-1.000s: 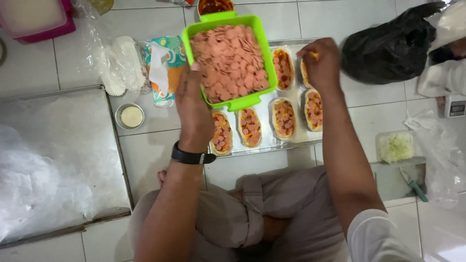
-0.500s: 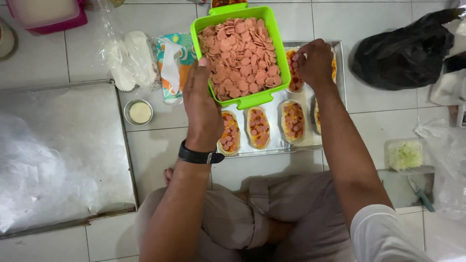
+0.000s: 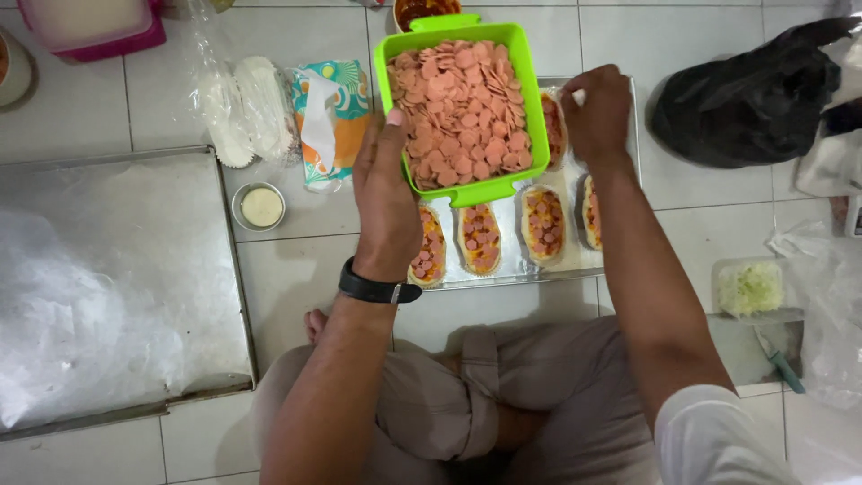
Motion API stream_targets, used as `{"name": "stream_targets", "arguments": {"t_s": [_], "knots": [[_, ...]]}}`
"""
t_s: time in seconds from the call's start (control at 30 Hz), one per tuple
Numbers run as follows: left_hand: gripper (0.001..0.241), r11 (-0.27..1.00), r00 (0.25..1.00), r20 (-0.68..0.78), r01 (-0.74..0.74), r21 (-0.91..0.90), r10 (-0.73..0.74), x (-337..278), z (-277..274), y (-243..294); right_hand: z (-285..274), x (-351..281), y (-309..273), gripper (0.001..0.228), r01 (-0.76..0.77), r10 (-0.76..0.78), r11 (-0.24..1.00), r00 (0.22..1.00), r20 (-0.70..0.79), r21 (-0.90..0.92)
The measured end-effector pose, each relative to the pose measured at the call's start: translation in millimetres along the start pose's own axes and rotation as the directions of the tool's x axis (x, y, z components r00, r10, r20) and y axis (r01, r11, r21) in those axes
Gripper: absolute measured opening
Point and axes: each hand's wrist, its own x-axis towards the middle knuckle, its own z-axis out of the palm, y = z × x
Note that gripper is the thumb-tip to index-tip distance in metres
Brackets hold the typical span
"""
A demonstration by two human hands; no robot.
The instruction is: Placing sliced sausages onto pieces of bread on a baking tray.
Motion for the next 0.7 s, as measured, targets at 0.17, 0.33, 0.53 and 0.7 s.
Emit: {"name": "stream_targets", "arguments": {"t_s": [0.17,0.33,0.53,0.7], "knots": [[0.066,0.988,0.999,-0.002,0.046,0.148,-0.047,-5.9,4.6,-7.8,-99.3,4.2,-62.4,0.007,-0.001,0.013,0.971,0.999,-0.051,0.24],[0.065,0.954,0.994,0.038,0.088,0.287,-0.103,-14.7,10.6,-16.7,-166.7,-9.3,-132.1,0.007,-0.062,0.078,0.906,0.997,-0.022,0.419],[0.065,0.94,0.971,0.133,0.15,0.306,-0.198,-23.8,14.9,-31.1,-179.4,-21.4,-170.8,0.028,0.216,-0.227,0.937,0.974,0.009,0.274],[0.063,0.9,0.958,0.145,0.171,0.401,-0.247,-26.5,16.6,-39.7,-177.5,-24.7,-170.9,0.038,0.304,-0.323,0.939,0.94,0.108,0.161]]}}
